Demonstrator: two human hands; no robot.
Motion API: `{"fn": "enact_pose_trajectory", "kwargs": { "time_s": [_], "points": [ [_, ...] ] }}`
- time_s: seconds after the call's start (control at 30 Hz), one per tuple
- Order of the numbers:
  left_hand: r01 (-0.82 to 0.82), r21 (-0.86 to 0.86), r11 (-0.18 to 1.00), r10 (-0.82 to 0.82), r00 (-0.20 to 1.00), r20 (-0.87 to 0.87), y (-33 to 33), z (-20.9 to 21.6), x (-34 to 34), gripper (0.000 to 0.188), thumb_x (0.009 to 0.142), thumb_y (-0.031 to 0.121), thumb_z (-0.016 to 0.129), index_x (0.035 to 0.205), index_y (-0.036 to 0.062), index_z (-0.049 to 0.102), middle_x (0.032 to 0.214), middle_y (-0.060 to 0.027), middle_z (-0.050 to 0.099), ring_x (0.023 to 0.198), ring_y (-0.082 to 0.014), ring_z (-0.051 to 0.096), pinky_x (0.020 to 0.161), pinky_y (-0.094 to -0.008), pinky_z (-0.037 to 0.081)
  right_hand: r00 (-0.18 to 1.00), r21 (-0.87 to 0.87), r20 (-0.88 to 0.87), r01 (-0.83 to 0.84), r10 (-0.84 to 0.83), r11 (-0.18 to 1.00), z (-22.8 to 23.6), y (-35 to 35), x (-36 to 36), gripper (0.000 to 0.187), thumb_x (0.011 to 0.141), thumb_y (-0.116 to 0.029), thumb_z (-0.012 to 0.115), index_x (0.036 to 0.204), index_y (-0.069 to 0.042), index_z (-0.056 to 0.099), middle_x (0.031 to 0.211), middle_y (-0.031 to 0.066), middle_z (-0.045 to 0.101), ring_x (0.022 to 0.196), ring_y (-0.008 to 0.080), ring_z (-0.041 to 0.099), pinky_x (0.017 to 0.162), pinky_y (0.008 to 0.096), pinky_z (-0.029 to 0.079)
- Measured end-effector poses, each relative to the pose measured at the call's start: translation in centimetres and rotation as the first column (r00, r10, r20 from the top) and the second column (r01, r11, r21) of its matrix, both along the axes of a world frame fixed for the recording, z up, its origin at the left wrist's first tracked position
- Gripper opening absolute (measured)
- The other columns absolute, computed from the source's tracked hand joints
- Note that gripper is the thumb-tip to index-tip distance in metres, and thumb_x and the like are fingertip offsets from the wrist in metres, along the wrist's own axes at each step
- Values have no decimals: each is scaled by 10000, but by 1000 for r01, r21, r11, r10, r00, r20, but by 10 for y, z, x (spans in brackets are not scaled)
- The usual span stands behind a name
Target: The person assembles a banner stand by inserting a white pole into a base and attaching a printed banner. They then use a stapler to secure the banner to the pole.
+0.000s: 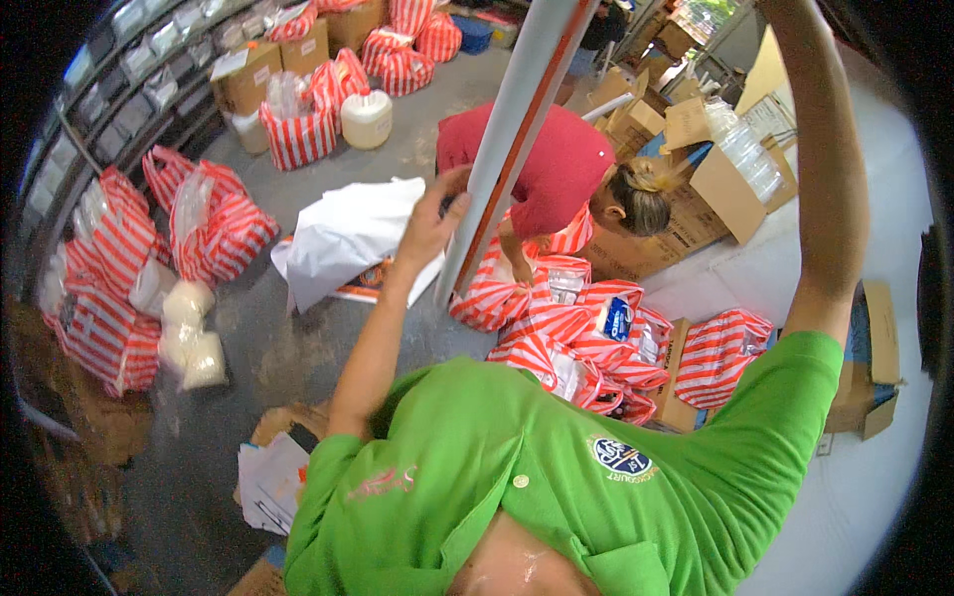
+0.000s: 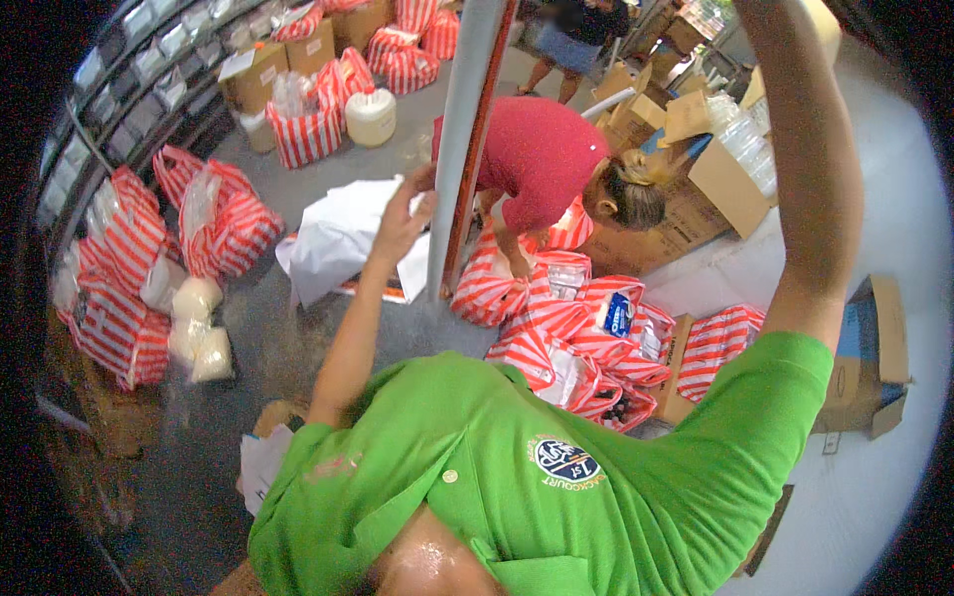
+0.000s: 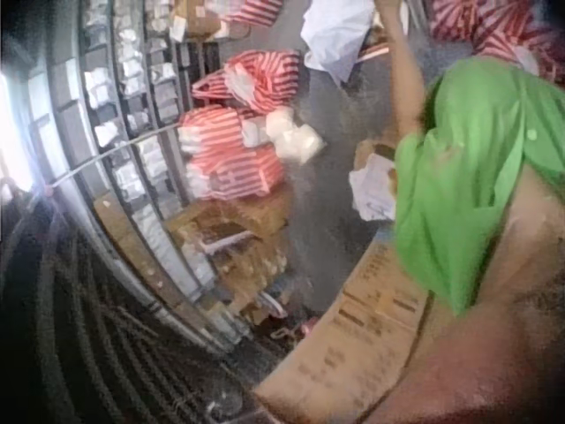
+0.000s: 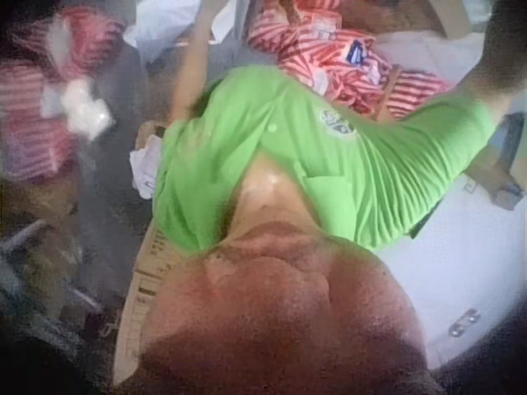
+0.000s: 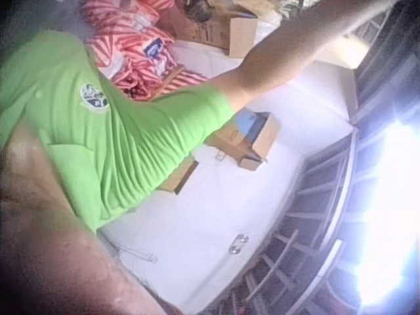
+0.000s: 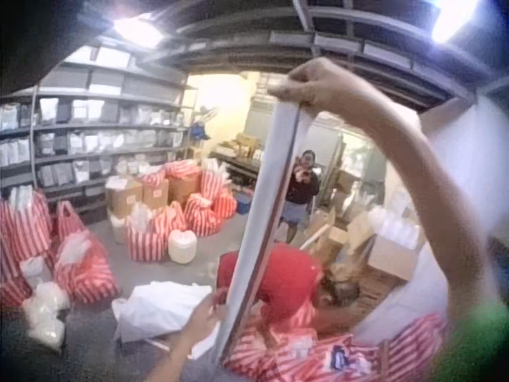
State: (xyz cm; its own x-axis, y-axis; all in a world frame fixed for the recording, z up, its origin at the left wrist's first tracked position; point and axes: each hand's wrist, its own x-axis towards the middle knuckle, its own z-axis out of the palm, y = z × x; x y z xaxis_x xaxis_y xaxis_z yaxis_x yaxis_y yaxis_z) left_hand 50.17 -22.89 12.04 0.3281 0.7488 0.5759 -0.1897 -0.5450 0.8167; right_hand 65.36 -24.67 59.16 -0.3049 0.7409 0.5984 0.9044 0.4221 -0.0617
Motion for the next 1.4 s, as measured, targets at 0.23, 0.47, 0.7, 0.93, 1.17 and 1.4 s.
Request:
{"fn": "enact_pose_trajectory", "kwargs": {
  "time_s": [0.23,0.47,0.7,0.93,1.17,1.4],
  "points": [
    [205,-122,971,-170,954,245,-15,-7,43,544,917,111,683,1368,3,398,1273,-149,569,1193,-229,565,1015,-358,449,987,-57,-46,152,-155,987,11,-12,7,433,891,-426,722,917,6,730,741,75,668,656,140,586,594,294,466],
    [242,-183,953,-196,951,238,-22,-8,50,488,904,48,682,1316,1,425,1221,-129,582,1152,-203,574,1028,-339,425,996,-58,-92,13,-18,998,11,-38,20,560,860,-455,738,1164,12,695,1021,172,713,944,240,667,839,359,526],
    [428,-227,875,-367,891,267,-33,13,38,455,953,155,662,1333,-19,481,1255,-116,599,1169,-189,570,1040,-333,417,997,21,-52,-47,48,999,21,-34,40,517,871,-452,728,1152,-18,708,1224,156,644,1112,271,613,939,403,500],
    [627,-269,731,-591,779,208,-29,16,18,492,914,266,719,1293,16,529,1210,-60,609,1124,-149,574,994,-316,447,968,-25,-106,-229,226,973,25,-37,53,538,892,-518,682,1136,-39,710,1346,80,524,1189,235,530,988,380,440],
    [756,-429,494,-538,654,532,-32,12,-7,597,948,324,672,1381,-32,467,1269,-88,602,1141,-140,575,1000,-308,455,969,50,-164,-181,186,982,19,-33,72,562,908,-532,651,1135,-20,694,1314,79,508,1203,231,503,1021,384,408],
    [503,-312,806,-462,864,199,-37,33,-35,578,958,212,665,1403,-75,433,1315,-139,587,1214,-182,553,1037,-318,430,882,64,-472,25,8,998,5,-25,70,555,922,-444,663,1296,-47,560,1320,116,486,1261,268,469,1085,428,362]
  ]
}}
